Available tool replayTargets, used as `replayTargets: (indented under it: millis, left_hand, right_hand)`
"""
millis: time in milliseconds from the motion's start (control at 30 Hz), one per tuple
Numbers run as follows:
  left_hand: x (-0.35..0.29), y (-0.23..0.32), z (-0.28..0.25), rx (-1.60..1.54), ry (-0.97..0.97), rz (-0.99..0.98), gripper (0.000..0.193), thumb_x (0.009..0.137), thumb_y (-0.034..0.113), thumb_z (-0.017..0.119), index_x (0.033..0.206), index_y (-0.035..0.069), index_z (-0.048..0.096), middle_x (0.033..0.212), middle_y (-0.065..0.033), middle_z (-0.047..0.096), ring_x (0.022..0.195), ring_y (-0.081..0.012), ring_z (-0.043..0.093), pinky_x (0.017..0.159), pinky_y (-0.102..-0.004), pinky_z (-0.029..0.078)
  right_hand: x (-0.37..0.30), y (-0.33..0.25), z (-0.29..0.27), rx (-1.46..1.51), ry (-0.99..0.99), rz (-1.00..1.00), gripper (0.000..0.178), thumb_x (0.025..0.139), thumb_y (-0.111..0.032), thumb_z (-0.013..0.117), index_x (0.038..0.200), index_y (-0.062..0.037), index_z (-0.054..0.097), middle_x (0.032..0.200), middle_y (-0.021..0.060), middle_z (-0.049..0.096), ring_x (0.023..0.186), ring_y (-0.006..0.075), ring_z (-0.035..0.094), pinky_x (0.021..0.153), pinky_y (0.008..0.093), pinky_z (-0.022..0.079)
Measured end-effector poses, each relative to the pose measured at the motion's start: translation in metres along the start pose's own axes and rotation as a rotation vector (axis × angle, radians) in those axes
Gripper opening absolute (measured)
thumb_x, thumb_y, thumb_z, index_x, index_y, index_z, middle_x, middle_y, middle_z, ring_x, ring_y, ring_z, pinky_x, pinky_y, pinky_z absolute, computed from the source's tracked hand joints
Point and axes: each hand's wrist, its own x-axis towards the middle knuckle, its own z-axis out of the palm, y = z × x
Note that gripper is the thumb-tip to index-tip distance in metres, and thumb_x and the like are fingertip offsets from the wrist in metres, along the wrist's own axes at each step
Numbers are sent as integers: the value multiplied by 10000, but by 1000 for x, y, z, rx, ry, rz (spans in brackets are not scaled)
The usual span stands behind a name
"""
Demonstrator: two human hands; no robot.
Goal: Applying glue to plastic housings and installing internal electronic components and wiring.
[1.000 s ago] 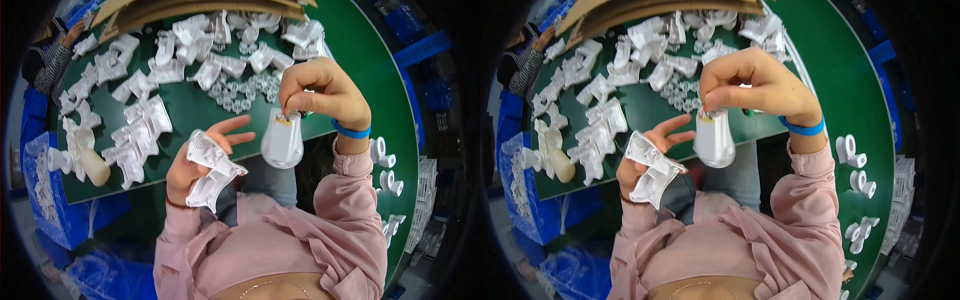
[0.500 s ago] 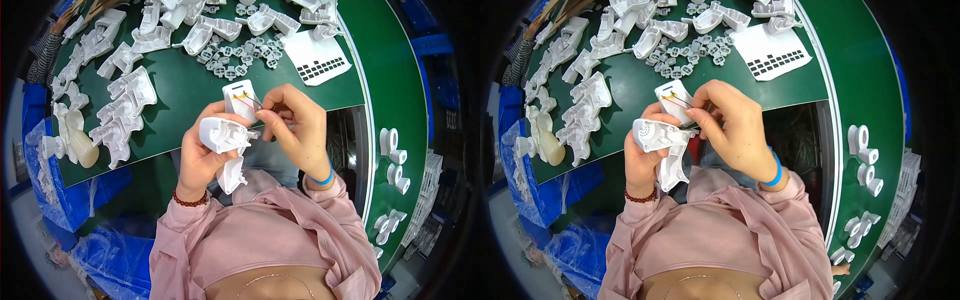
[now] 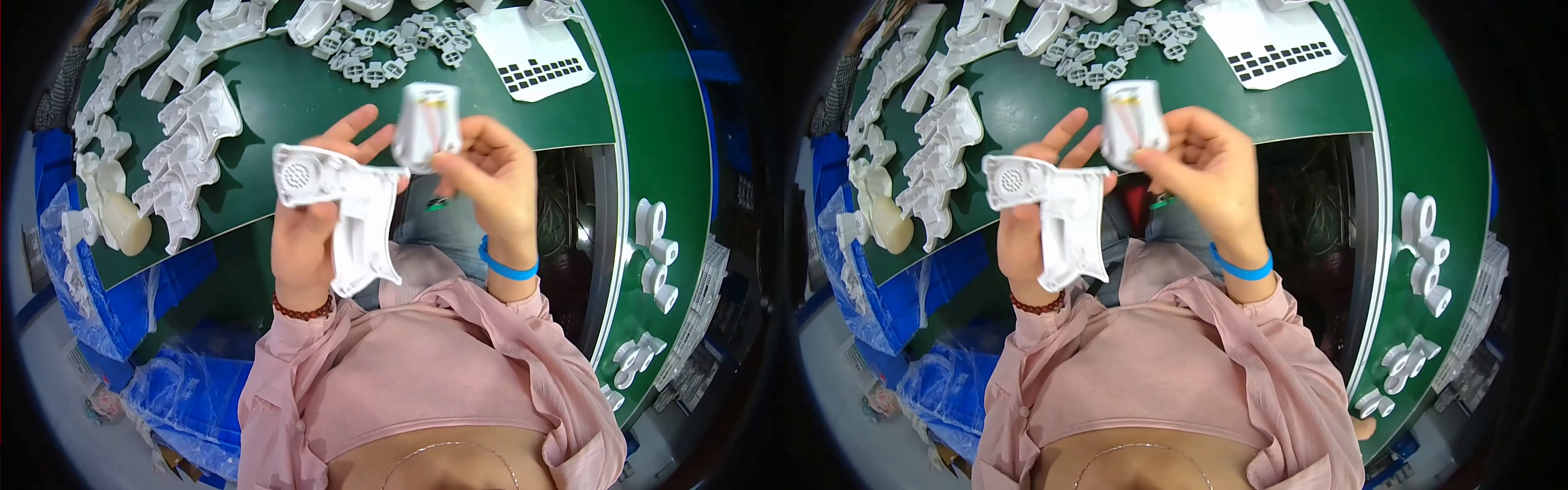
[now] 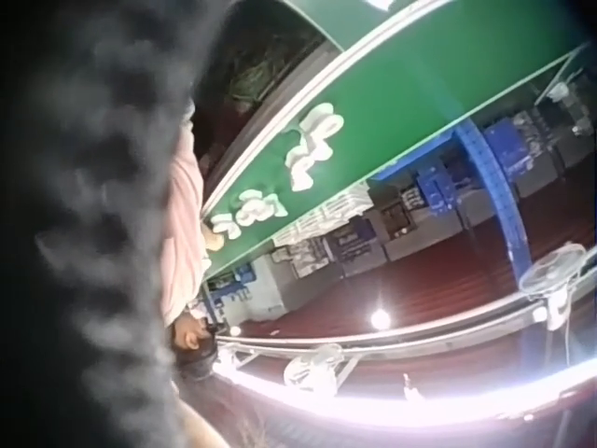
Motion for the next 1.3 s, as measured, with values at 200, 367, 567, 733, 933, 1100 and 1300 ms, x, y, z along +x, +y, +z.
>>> replayTargets:
  millis: [200,367,567,733,933,1100,1300]
  left_hand:
    - [-3,6,-3,-198,1,-101,664,935,393,630,1414,53,319,1450,-267,366,1353,-430,415,1017,-597,478]
    - [2,5,1,-9,75,-48,754,869,381,735,1393,-36,388,1441,-273,437,1341,-389,456,1105,-465,419]
    - [2,3,-6,36,33,-62,734,873,321,738,1414,-35,393,1472,-306,384,1352,-416,433,1107,-499,393]
    - [4,4,-1,47,91,-62,790,841,336,761,1435,-15,377,1483,-344,345,1375,-460,383,1118,-539,368]
    - [5,6,-1,76,40,-39,780,838,347,762,1421,-21,397,1462,-346,376,1358,-466,406,1109,-538,382]
    - [6,6,-1,127,71,-20,770,844,368,754,1410,-23,410,1458,-345,384,1347,-459,426,1098,-520,400]
    - [6,1,-5,151,60,24,749,850,373,747,1394,-29,423,1450,-335,402,1339,-442,445,1081,-510,423]
  right_hand:
    - [-19,-22,5,28,-29,44,223,794,2,701,982,70,603,824,116,673,577,109,612,485,223,494]
    - [-27,-33,9,144,-136,116,180,816,17,746,950,39,628,817,55,667,630,57,588,549,189,457]
    - [-22,-34,7,28,-294,148,169,802,23,756,920,27,636,798,10,628,673,41,554,593,197,436]
    - [-22,-37,10,-49,-250,124,171,796,5,772,906,14,641,785,-15,610,678,30,536,610,197,433]
    - [-22,-34,12,-115,-238,85,173,796,-12,781,912,18,656,805,-10,635,711,40,573,640,199,467]
    - [-21,-36,11,-256,-274,-58,183,800,-21,781,936,26,668,821,10,651,721,50,587,647,204,484]
    - [-19,-32,14,-238,-263,-30,189,803,-22,782,942,32,666,823,15,655,731,55,596,657,212,497]
